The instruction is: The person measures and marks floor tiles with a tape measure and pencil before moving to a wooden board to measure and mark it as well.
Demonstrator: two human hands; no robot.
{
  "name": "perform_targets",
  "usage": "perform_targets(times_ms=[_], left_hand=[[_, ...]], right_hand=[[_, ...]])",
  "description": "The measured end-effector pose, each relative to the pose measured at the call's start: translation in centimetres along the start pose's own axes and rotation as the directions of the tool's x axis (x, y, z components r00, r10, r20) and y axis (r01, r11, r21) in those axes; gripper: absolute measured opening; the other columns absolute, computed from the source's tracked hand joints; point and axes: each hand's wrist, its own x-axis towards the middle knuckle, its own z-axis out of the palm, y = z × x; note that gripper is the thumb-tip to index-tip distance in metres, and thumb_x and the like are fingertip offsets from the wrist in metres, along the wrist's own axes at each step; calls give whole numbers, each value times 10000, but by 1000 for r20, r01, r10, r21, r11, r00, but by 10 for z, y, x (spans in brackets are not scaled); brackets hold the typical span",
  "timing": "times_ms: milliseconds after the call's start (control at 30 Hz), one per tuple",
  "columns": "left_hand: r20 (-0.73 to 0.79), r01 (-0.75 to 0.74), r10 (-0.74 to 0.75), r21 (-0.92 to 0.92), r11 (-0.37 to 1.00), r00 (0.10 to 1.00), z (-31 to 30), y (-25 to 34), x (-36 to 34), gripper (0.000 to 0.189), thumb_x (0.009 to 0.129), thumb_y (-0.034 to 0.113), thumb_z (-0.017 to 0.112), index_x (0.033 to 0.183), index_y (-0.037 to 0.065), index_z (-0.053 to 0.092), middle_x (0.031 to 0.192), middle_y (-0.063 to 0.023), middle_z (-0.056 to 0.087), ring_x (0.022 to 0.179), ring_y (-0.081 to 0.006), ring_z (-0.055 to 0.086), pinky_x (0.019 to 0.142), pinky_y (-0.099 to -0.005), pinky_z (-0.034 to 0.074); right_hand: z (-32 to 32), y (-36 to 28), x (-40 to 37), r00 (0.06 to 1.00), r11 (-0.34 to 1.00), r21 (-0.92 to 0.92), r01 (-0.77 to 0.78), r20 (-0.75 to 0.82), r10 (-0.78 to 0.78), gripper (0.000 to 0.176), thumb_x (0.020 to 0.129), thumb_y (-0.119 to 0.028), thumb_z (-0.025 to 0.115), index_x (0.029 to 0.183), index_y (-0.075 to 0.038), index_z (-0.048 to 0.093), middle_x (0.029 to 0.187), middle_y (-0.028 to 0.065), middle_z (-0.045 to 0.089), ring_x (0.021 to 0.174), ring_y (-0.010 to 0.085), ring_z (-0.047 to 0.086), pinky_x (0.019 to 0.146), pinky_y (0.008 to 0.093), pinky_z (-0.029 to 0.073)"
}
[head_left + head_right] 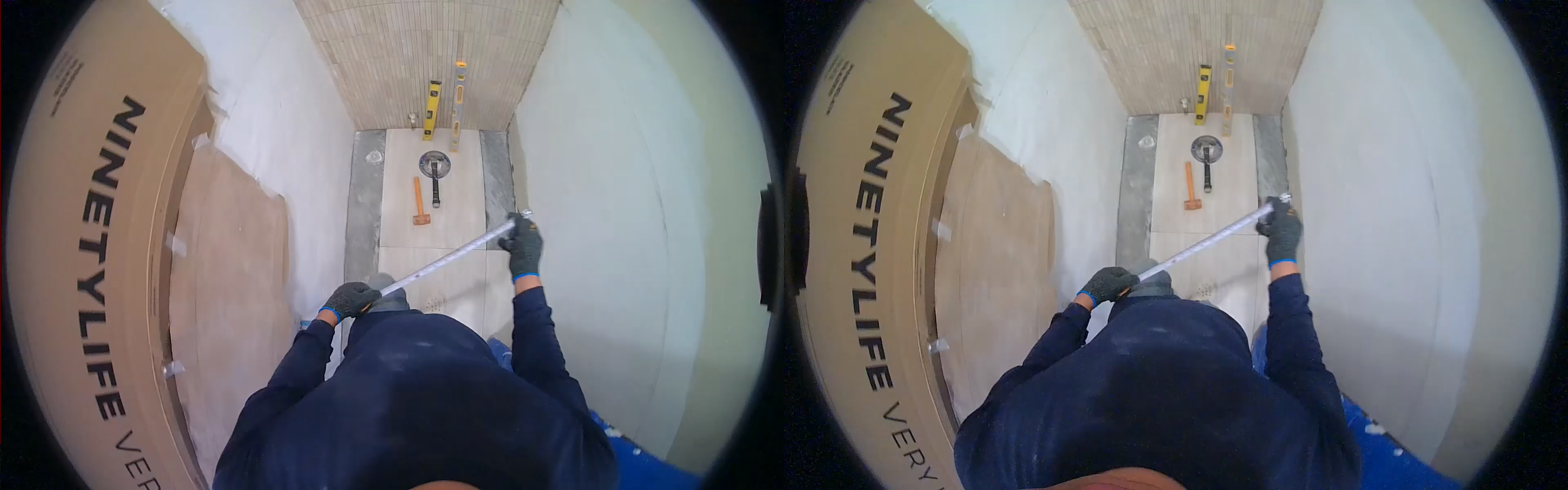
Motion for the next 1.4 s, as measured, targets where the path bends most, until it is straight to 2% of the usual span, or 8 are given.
perform_targets(times_ms=[333,467,833,900,967,1033,1100,1400], left_hand=[[87,-160,154,72,984,984,-96,-67,224,224,883,338,535,953,166,662,869,-143,652,838,-342,638,729,-454,501],[274,272,-194,-285,919,942,-118,-126,330,257,894,356,532,929,151,684,897,-148,672,885,-335,654,764,-448,513],[53,-37,66,-432,901,996,-36,-201,544,249,779,288,638,957,117,669,845,-143,661,801,-346,646,702,-462,509],[82,-88,144,-477,875,986,-21,-183,558,183,770,216,623,931,132,647,776,-127,638,760,-338,637,634,-466,489],[-32,-249,269,-493,833,963,35,-181,559,92,783,185,603,849,122,613,761,-122,628,754,-328,636,607,-482,466],[109,-22,106,-586,810,988,41,-168,562,98,791,213,595,747,126,603,719,-115,628,740,-325,640,615,-499,455],[259,290,-135,-797,529,956,80,-164,549,158,768,258,637,722,111,603,722,-131,617,747,-341,622,626,-473,484],[540,568,-202,-693,444,817,77,-185,566,285,840,342,568,683,110,621,699,-128,627,700,-329,629,608,-469,463]], right_hand=[[22,-3,139,919,955,263,-137,-327,222,326,918,-339,601,1093,-65,596,816,85,583,564,148,515,493,290,493],[73,17,209,897,991,55,-125,-421,136,254,880,-270,669,1061,-100,613,798,49,610,618,146,576,534,332,531],[317,-51,607,994,779,-627,-26,-102,-49,702,767,-279,785,1334,-6,475,1150,168,591,950,225,616,582,335,576],[298,-6,722,950,518,-804,293,184,-252,763,725,-290,816,1343,-6,472,1219,192,561,1005,245,610,584,339,577],[311,-10,784,710,-632,-627,455,684,-167,796,687,-306,841,1336,-5,491,1212,161,576,1030,223,600,581,331,567],[319,1,830,510,-614,-511,601,837,-198,655,681,-309,848,1191,2,579,1071,102,628,906,192,627,577,330,561],[350,22,839,968,638,-736,226,96,-232,456,694,-284,846,991,-34,608,889,47,632,744,170,623,572,332,560],[432,40,717,929,764,-551,336,58,-367,415,830,-181,737,1164,-2,567,1023,141,640,804,174,664,638,265,569]])
